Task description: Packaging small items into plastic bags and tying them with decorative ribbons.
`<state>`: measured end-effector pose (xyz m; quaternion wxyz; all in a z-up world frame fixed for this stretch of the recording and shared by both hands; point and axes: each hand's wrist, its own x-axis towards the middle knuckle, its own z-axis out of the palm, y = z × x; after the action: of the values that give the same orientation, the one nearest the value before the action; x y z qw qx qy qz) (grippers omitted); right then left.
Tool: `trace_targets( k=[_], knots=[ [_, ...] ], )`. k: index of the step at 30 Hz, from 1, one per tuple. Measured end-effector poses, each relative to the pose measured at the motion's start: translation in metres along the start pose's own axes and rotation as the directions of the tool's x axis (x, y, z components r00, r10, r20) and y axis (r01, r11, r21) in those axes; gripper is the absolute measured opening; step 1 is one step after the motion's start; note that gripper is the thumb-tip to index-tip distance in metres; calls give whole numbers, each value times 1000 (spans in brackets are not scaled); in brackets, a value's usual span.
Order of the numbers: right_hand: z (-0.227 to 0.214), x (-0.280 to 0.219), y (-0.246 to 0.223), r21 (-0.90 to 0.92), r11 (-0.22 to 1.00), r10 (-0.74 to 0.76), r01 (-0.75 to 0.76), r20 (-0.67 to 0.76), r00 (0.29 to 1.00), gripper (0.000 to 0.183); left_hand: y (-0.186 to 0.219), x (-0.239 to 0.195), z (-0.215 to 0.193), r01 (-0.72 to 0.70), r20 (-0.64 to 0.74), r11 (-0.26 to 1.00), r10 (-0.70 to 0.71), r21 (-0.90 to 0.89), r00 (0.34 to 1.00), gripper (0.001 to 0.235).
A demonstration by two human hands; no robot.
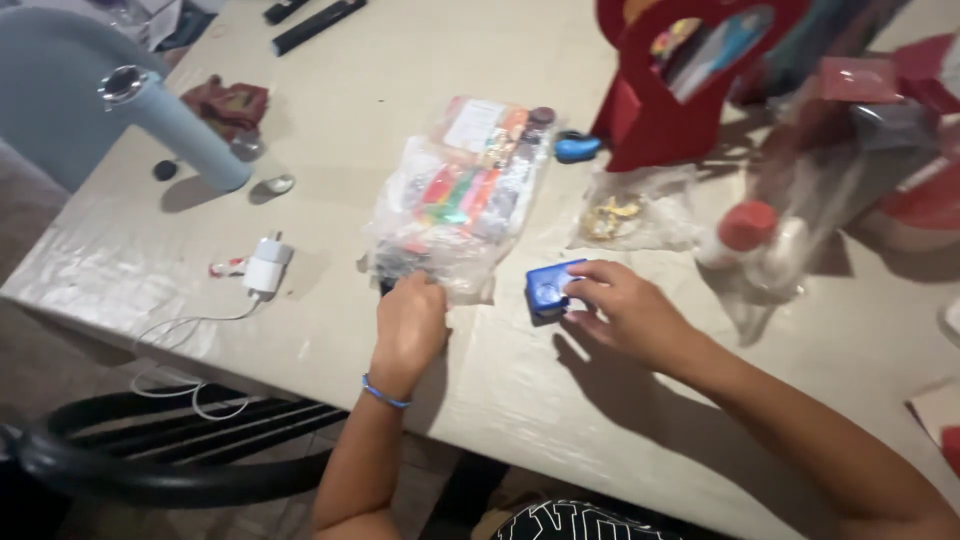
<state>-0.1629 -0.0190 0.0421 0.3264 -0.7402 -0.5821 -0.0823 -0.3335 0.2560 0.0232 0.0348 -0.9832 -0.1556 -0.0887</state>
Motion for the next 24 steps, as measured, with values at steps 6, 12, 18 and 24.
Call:
trace_targets(
  k=[6, 12, 18, 24],
  knots=[
    [75, 79, -29, -126, 986, -90, 107, 133, 987, 34, -45, 70, 37, -161, -438, 986, 127, -42, 890, 4],
    [110, 109, -16, -243, 964, 161, -106, 221, 962, 53, -70, 101, 54, -222, -393, 961, 142, -167, 909, 51],
    [100, 108, 0, -136, 983, 140, -123, 127, 982, 53, -74, 90, 15, -39, 44, 973, 50, -227, 998, 21],
    [105, 114, -1, 45, 989, 131, -141, 170, 977, 58, -79, 68, -130, -277, -394, 790, 49, -547, 918, 30]
  ],
)
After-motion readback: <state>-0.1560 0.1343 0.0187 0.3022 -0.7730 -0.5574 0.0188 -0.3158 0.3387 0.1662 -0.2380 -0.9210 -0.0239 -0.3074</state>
